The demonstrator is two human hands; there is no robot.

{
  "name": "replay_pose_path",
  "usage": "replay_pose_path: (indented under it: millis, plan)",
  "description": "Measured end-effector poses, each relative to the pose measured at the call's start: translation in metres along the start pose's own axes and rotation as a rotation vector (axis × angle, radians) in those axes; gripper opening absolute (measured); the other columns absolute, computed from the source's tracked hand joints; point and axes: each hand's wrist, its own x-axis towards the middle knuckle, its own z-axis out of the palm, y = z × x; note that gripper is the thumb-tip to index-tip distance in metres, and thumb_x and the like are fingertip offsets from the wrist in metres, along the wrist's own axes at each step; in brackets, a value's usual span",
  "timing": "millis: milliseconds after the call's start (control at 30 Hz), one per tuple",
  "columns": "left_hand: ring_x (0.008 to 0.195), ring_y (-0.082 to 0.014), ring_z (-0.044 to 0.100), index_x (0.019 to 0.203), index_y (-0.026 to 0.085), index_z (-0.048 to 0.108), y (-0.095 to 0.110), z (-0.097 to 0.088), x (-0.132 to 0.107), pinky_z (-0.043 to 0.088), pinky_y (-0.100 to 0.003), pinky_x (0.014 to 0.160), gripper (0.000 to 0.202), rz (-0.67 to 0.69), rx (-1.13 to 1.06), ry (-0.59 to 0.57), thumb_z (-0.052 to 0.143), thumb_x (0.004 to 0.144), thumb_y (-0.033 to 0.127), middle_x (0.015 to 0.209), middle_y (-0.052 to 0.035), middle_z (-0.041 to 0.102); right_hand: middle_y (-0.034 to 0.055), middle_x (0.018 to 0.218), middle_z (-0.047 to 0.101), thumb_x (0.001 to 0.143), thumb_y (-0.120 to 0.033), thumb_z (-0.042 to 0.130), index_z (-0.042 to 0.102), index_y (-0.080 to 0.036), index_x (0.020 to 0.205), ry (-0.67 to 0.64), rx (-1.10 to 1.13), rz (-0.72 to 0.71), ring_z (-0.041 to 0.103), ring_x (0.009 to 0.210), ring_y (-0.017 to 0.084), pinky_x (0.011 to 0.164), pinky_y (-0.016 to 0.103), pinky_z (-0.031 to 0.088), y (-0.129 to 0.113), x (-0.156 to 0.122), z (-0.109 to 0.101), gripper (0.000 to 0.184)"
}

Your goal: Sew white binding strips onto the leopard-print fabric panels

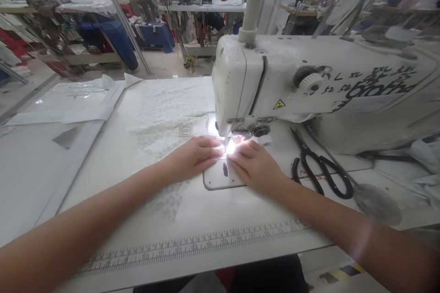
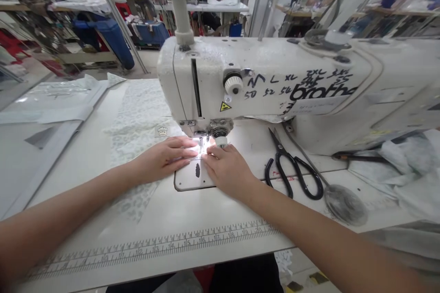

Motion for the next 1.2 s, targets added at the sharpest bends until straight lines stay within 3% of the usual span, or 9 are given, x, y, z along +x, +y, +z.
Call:
replay_pose_path:
  millis: [167, 533, 867, 1200]
  plan:
    - [0.108, -0.0198, 0.054, 0.108, 0.025, 0.062, -0.0102, -0.0024, 0.0058, 0.045, -0.039, 0.093, 0.024, -0.037, 0.035, -0.002, 0.046, 0.089, 0.025, 0.113, -0.0048, 0.061, 0.0108, 0.091, 0.059, 0.09, -0.018, 0.04, 0.061, -0.013, 0.098, -0.02, -0.029, 0.043, 0.049, 0.083, 0.023, 0.076, 0.04, 0.043, -0.0027, 0.0, -0.0006, 0.023]
    - [0.104, -0.0183, 0.053, 0.11, 0.024, 0.061, -0.0087, -0.0052, 0.008, 0.047, -0.036, 0.088, 0.027, -0.015, 0.065, -0.002, 0.042, 0.091, 0.026, 0.108, -0.0055, 0.061, 0.0073, 0.075, 0.058, 0.086, -0.014, 0.039, 0.056, -0.016, 0.079, 0.093, 0.067, 0.131, 0.048, 0.067, 0.019, 0.061, 0.033, 0.041, -0.0036, -0.0055, -0.0077, 0.019]
    - [0.112, -0.0202, 0.05, 0.109, 0.023, 0.06, -0.0094, -0.0042, 0.0053, 0.043, -0.04, 0.093, 0.026, -0.029, 0.048, -0.007, 0.041, 0.092, 0.025, 0.109, -0.0064, 0.06, 0.0076, 0.072, 0.058, 0.086, -0.012, 0.038, 0.055, -0.015, 0.076, 0.097, 0.024, 0.117, 0.046, 0.063, 0.018, 0.057, 0.031, 0.038, -0.0024, -0.0037, -0.0047, 0.02]
    - [0.108, -0.0194, 0.051, 0.109, 0.023, 0.06, -0.0091, -0.0056, 0.0051, 0.044, -0.038, 0.092, 0.025, -0.014, 0.043, -0.002, 0.042, 0.091, 0.023, 0.109, -0.006, 0.06, 0.0071, 0.07, 0.056, 0.086, -0.014, 0.038, 0.055, -0.015, 0.073, 0.096, -0.001, 0.132, 0.042, 0.062, 0.018, 0.057, 0.03, 0.037, -0.0009, -0.0031, -0.0041, 0.022]
